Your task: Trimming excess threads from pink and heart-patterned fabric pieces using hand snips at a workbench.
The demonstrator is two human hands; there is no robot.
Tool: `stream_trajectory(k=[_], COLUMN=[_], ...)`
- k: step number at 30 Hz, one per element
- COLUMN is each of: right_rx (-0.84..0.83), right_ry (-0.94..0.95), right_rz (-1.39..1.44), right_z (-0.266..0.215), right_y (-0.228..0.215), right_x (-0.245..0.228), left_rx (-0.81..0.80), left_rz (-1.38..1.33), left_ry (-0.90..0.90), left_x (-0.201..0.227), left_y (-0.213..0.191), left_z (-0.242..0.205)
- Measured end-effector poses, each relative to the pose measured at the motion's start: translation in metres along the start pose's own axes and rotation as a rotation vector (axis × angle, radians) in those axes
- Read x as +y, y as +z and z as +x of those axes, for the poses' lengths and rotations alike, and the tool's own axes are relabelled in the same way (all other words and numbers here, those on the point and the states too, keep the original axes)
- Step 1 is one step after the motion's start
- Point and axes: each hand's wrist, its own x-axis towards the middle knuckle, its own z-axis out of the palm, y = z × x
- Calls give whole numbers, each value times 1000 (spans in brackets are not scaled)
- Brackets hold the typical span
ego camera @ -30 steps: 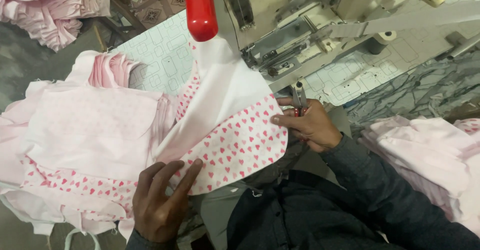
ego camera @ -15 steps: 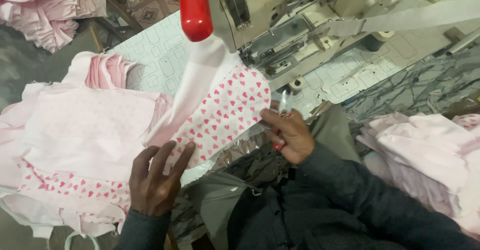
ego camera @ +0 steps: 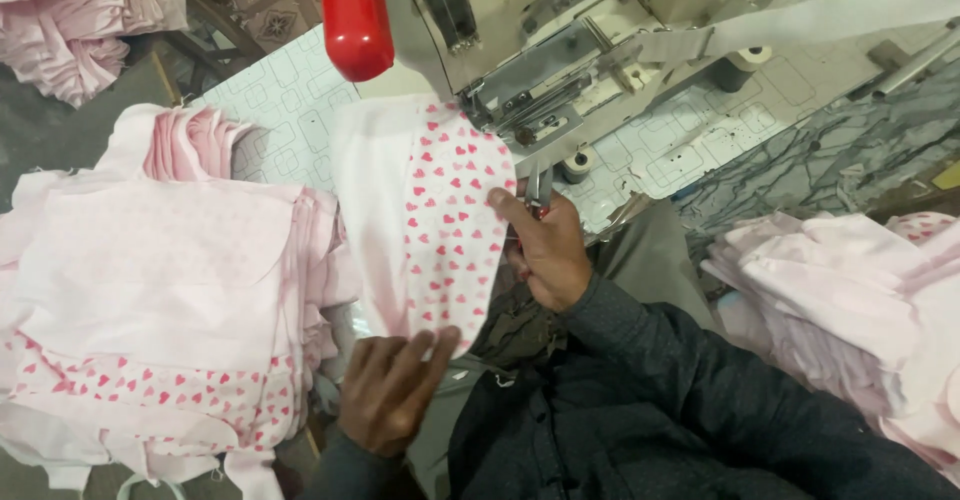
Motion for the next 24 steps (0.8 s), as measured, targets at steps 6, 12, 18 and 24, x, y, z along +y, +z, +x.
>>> stream_trajectory(k=[6, 12, 18, 24], right_rx=[104, 97, 61, 96], right_ry=[-44, -66, -133, -347], right_rz=[-125, -84, -164, -404], right_z=[6, 14, 13, 19], right_y=[-2, -20, -31, -32], right_x=[-32, -33, -28, -30], left_rx=[65, 151, 275, 390], left_rz=[-138, -12, 77, 52], left_ry=[-14, -65, -136, -161], left_x=[43, 43, 27, 12], left_y=[43, 50, 77, 64], left_z=[46, 89, 102, 129])
